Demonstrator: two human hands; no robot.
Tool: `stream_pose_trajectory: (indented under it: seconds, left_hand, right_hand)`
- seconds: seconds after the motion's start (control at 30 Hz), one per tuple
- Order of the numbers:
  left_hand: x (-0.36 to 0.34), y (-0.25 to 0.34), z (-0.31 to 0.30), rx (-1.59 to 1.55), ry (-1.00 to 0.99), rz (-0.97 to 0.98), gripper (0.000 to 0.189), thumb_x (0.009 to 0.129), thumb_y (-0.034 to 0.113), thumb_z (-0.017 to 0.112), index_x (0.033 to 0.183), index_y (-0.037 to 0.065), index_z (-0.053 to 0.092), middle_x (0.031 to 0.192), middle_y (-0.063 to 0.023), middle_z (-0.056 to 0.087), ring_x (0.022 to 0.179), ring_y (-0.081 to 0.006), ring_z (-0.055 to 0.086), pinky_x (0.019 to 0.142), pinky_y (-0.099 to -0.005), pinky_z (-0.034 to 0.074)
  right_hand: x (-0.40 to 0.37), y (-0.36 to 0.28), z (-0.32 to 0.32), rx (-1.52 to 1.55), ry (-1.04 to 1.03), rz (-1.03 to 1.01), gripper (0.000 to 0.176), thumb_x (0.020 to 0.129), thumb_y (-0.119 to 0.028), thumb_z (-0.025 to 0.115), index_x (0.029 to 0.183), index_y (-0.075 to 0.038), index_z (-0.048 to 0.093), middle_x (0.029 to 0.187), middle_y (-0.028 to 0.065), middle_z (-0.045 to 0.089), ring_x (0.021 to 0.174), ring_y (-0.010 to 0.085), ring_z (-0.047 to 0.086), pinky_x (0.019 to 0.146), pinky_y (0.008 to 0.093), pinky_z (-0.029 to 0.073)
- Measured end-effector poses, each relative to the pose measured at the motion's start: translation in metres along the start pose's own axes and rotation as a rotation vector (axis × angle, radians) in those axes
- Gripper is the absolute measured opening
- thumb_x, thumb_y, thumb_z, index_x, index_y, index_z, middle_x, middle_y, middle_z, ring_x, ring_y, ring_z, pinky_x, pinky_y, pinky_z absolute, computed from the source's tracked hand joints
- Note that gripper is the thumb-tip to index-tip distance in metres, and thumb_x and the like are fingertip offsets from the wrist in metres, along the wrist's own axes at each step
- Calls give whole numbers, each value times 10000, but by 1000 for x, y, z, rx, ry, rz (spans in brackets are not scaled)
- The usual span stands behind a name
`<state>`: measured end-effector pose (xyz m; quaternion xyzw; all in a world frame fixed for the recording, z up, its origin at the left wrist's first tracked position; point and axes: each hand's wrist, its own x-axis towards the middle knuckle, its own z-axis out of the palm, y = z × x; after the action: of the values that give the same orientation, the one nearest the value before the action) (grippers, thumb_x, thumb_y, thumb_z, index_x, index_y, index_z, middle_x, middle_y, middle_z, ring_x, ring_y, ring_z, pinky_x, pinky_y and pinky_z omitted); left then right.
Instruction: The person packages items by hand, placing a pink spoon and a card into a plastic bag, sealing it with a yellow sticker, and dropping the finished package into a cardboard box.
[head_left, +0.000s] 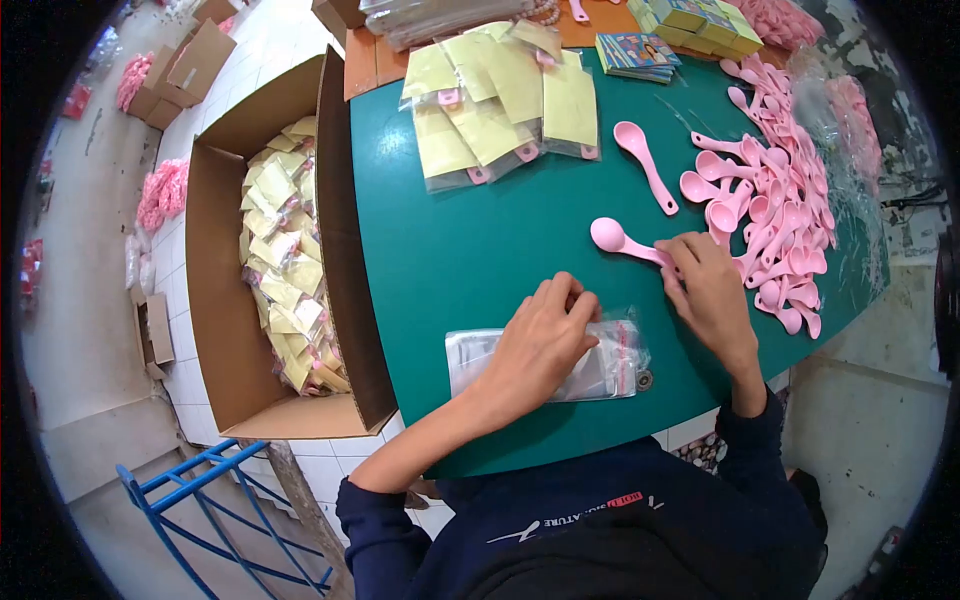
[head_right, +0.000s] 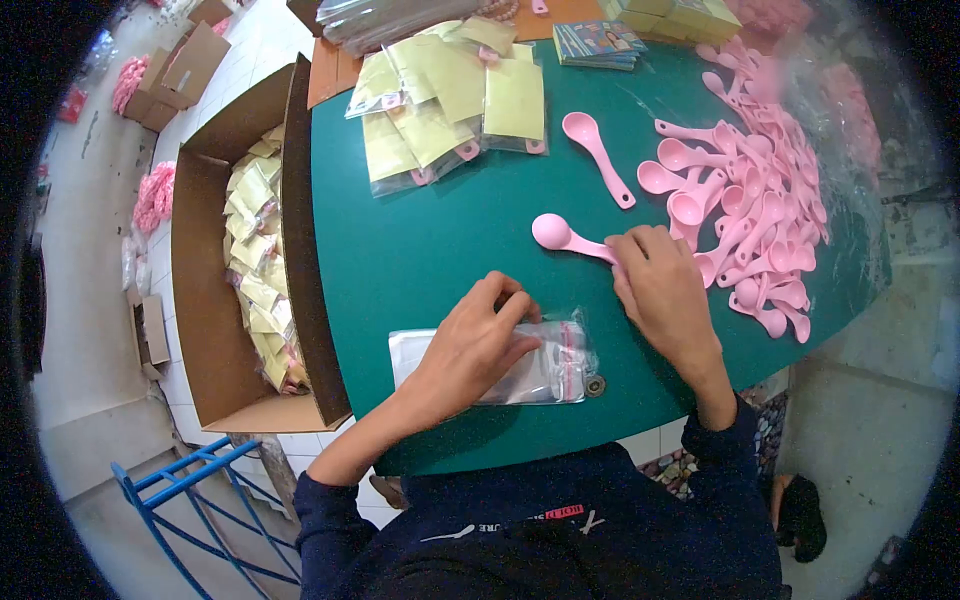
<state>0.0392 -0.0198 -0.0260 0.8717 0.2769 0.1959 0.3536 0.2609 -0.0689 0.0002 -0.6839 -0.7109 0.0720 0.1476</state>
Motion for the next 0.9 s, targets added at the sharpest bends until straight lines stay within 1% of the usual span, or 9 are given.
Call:
stream_pose_trajectory:
  seconds: [0.17, 0.27, 0.3, 0.37, 0.47, 0.63, 0.73, 0.83, 0.9]
  left_hand:
    - [-3, -6, -10, -201, 10, -60, 214, 755, -5, 644, 904, 18, 492, 889, -125, 563, 849, -281, 607, 745, -357, 493]
    - [-4, -6, -20, -491, -11, -199, 176, 789, -20, 620, 895, 7, 483, 852, -122, 634, 844, -227, 664, 739, -316, 510]
    - [-4, -5, -26, -578, -50, -278, 176, 829, 8, 631, 918, 5, 479, 855, -125, 678, 841, -175, 672, 732, -283, 517]
    - [-5, -6, -33, -687, -73, -387, 205, 835, 30, 644, 955, 3, 479, 863, -131, 686, 844, -160, 667, 740, -278, 518]
    - [-7, -10, -37, -774, -83, -439, 294, 836, 60, 664, 1054, -3, 477, 845, -128, 694, 840, -144, 660, 745, -271, 517]
    - [-7, -6, -40, -784, -75, -454, 332, 825, 55, 674, 1103, 1, 501, 865, -119, 694, 841, -135, 657, 750, -263, 515]
    - [-9, -7, -39, -822, -38, -403, 335, 822, 100, 682, 1113, 24, 535, 873, -96, 705, 787, -118, 665, 690, -249, 516]
    - [-9, -5, -32, -851, 46, -334, 350, 830, 86, 668, 1148, 27, 535, 952, -112, 695, 862, -140, 667, 745, -260, 519]
    - [-8, 2, -33, -900, -23, -321, 391, 830, 72, 666, 1184, 14, 513, 1003, -136, 678, 923, -150, 644, 809, -281, 506]
  right_hand:
    - [1, -6, -20, 232, 188, 50, 169, 822, -11, 587, 988, -11, 621, 907, 124, 595, 806, 255, 574, 715, 325, 455]
    - [-5, -20, -38, 472, 232, 170, 161, 843, -26, 601, 999, 3, 631, 863, 99, 613, 715, 164, 575, 651, 264, 448]
    - [-7, -19, -39, 515, 233, 169, 157, 844, -31, 607, 994, 4, 636, 842, 89, 614, 702, 144, 565, 638, 253, 442]
    - [-12, -13, -42, 600, 237, 166, 150, 845, -41, 620, 984, 6, 645, 801, 69, 617, 674, 102, 547, 614, 231, 430]
    - [-17, -11, -49, 657, 53, 196, 111, 853, -10, 590, 942, 30, 642, 824, 61, 613, 722, 112, 533, 662, 229, 413]
    - [-12, -26, -55, 560, 77, 113, 93, 820, 7, 610, 899, 22, 657, 774, 58, 613, 704, 120, 537, 640, 231, 402]
    - [-7, -32, -56, 476, 92, 0, 99, 791, -2, 639, 887, 0, 663, 762, 69, 624, 677, 156, 564, 614, 260, 425]
    - [-3, -39, -59, 403, 46, -71, 98, 777, -12, 651, 876, -10, 652, 772, 79, 630, 678, 192, 586, 609, 284, 445]
    - [0, -44, -58, 390, -9, -117, 99, 777, -17, 655, 874, -8, 636, 777, 79, 627, 685, 189, 593, 612, 282, 451]
